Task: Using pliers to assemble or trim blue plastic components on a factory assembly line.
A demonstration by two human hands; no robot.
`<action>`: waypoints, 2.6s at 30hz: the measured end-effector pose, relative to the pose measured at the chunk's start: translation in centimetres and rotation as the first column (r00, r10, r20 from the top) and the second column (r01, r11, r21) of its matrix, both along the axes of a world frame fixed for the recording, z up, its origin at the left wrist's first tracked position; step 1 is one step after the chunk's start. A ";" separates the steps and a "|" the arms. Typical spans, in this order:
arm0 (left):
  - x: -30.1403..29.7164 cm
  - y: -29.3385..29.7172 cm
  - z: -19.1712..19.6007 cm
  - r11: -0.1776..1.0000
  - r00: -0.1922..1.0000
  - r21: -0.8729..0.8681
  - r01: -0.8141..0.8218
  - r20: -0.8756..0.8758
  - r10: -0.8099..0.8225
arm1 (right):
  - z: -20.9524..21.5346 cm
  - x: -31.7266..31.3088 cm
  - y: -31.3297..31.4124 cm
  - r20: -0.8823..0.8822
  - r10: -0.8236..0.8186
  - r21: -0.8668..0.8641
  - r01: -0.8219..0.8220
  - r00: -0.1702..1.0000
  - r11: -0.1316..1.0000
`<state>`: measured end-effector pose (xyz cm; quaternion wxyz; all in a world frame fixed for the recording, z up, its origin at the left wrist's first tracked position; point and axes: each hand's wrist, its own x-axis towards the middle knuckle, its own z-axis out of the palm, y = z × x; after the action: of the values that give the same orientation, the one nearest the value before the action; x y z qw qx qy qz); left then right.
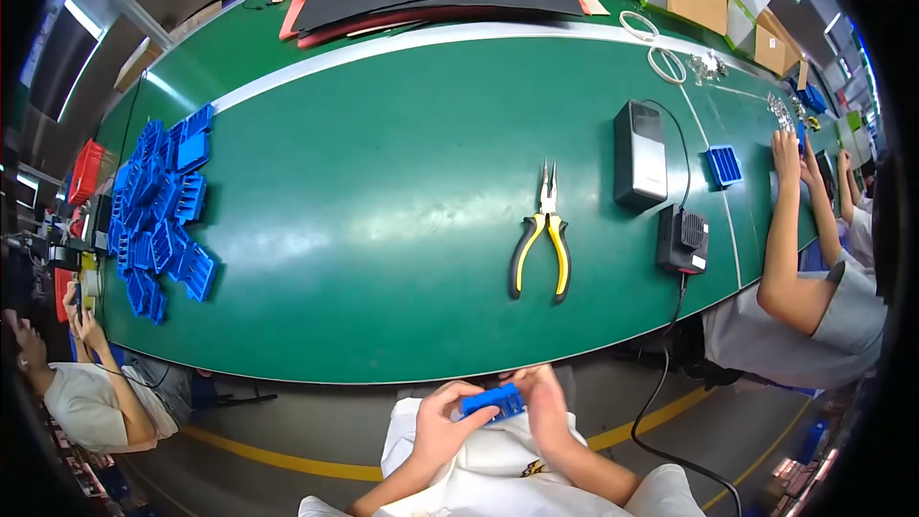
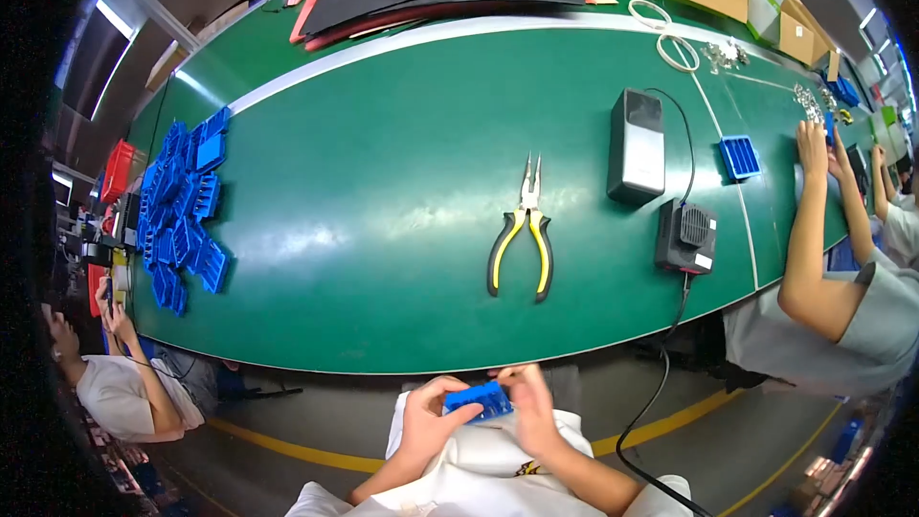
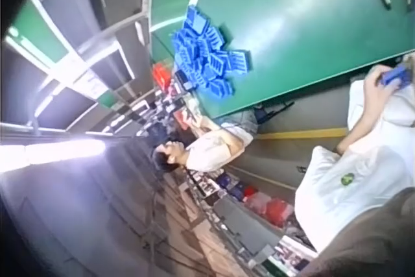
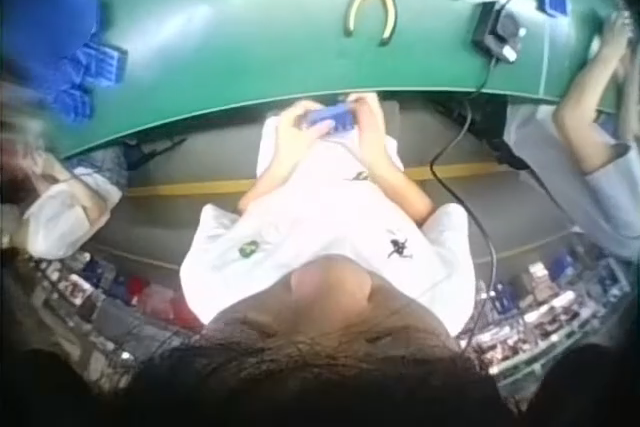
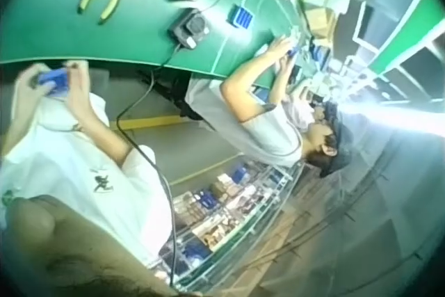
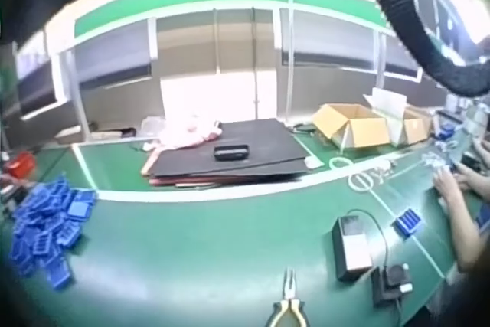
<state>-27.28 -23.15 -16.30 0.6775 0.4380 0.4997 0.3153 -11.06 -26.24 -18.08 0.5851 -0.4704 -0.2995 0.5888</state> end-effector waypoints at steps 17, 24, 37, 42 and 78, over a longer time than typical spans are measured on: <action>6.3 -0.1 -2.3 0.946 0.647 -0.258 -0.199 0.690 0.324 | -0.8 2.3 0.5 0.112 0.155 0.062 -0.162 0.982 0.985; 6.4 -0.1 -2.7 0.915 0.715 -0.338 -0.218 0.583 0.386 | -1.4 1.1 1.2 0.090 0.066 0.114 -0.076 0.994 0.991; 4.8 1.0 -2.4 0.951 0.949 0.033 -0.309 0.073 0.306 | -2.2 0.5 3.1 0.035 -0.066 0.164 0.059 0.997 0.985; 2.2 0.3 -1.8 0.969 0.973 0.084 -0.232 0.028 0.231 | -2.9 0.3 2.7 0.262 -0.096 0.202 0.043 0.960 0.979; 4.2 0.4 -4.1 0.917 0.934 0.226 -0.327 0.223 0.278 | -3.7 -0.6 2.3 0.159 -0.102 0.154 0.077 0.982 0.985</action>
<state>-23.10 -22.71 -20.43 0.6009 0.4084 0.4504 0.5190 -11.61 -23.94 -21.77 0.6171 -0.4865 -0.3685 0.4967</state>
